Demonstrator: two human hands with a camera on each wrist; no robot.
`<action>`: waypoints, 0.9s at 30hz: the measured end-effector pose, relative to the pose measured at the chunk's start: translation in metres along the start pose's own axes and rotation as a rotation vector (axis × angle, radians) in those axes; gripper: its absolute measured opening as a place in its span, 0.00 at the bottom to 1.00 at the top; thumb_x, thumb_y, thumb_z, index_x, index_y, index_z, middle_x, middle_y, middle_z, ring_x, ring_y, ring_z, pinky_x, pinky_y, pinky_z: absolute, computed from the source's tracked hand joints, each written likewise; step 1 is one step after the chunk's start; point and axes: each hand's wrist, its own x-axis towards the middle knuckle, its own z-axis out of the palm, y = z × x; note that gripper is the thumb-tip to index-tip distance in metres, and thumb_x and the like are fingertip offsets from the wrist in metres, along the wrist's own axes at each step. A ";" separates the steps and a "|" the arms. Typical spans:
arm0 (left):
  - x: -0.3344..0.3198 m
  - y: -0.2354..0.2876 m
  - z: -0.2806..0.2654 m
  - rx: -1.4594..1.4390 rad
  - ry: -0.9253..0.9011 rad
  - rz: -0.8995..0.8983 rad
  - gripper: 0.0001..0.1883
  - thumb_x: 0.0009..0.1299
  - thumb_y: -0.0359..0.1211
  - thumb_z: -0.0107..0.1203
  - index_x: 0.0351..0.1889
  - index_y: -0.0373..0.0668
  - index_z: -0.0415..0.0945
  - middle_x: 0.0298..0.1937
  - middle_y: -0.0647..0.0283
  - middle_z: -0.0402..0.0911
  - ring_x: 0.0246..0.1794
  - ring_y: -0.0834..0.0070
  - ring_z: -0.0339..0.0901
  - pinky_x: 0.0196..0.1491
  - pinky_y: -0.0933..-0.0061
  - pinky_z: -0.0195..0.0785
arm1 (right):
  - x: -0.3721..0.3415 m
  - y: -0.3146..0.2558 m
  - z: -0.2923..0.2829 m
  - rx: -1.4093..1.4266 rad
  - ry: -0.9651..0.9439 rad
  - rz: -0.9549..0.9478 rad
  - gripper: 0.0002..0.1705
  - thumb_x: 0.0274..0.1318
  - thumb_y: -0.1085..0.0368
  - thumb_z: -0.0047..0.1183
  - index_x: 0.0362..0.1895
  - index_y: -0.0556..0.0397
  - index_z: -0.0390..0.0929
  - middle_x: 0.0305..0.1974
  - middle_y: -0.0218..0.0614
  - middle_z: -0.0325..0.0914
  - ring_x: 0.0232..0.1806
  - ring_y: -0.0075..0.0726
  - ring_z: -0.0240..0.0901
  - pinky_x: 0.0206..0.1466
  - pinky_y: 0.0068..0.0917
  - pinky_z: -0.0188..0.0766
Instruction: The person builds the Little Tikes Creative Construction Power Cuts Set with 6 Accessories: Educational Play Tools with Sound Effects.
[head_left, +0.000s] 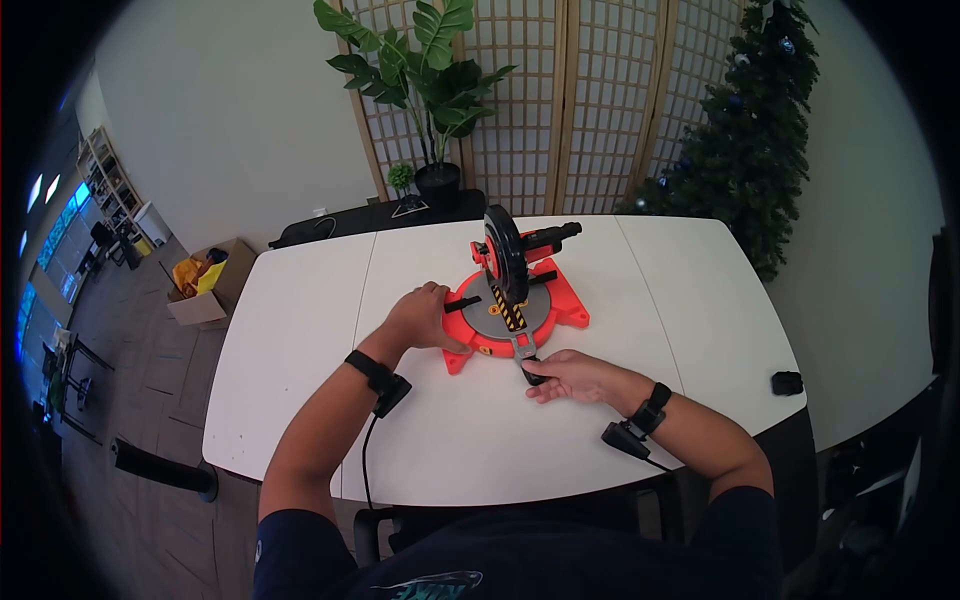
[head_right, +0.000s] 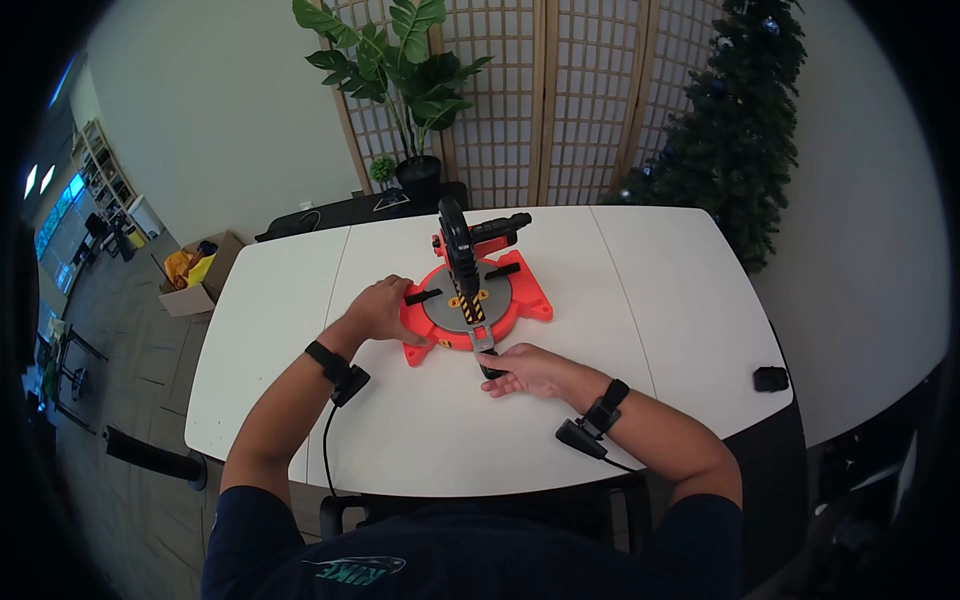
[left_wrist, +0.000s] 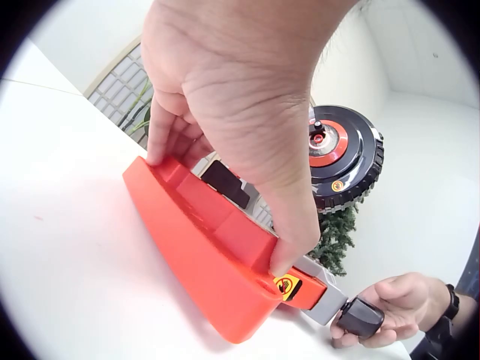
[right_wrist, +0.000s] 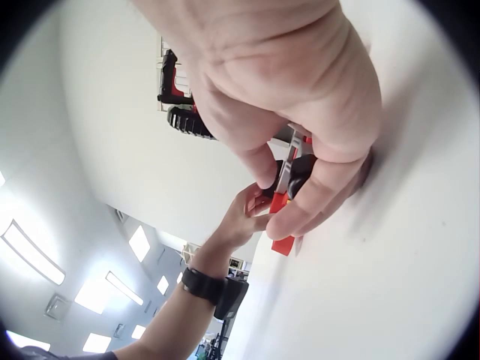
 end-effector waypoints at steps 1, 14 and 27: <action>0.000 0.000 0.000 0.004 -0.001 0.001 0.60 0.38 0.63 0.73 0.63 0.28 0.71 0.58 0.46 0.78 0.57 0.55 0.78 0.61 0.64 0.73 | 0.000 0.000 0.002 -0.044 0.042 -0.005 0.20 0.65 0.57 0.62 0.46 0.63 0.75 0.42 0.39 0.79 0.46 0.36 0.83 0.49 0.31 0.83; -0.001 0.001 -0.001 -0.013 0.002 0.004 0.60 0.38 0.63 0.73 0.63 0.28 0.71 0.57 0.47 0.78 0.57 0.55 0.79 0.61 0.64 0.73 | 0.001 -0.002 -0.001 -0.041 -0.010 -0.001 0.20 0.66 0.57 0.62 0.45 0.63 0.75 0.41 0.39 0.79 0.47 0.36 0.82 0.47 0.35 0.85; 0.000 0.002 0.001 -0.007 0.009 -0.002 0.60 0.37 0.63 0.74 0.62 0.27 0.71 0.57 0.46 0.78 0.56 0.55 0.79 0.61 0.65 0.73 | 0.004 -0.003 -0.002 -0.180 0.038 0.006 0.21 0.69 0.55 0.58 0.48 0.63 0.75 0.45 0.41 0.79 0.46 0.38 0.83 0.48 0.38 0.86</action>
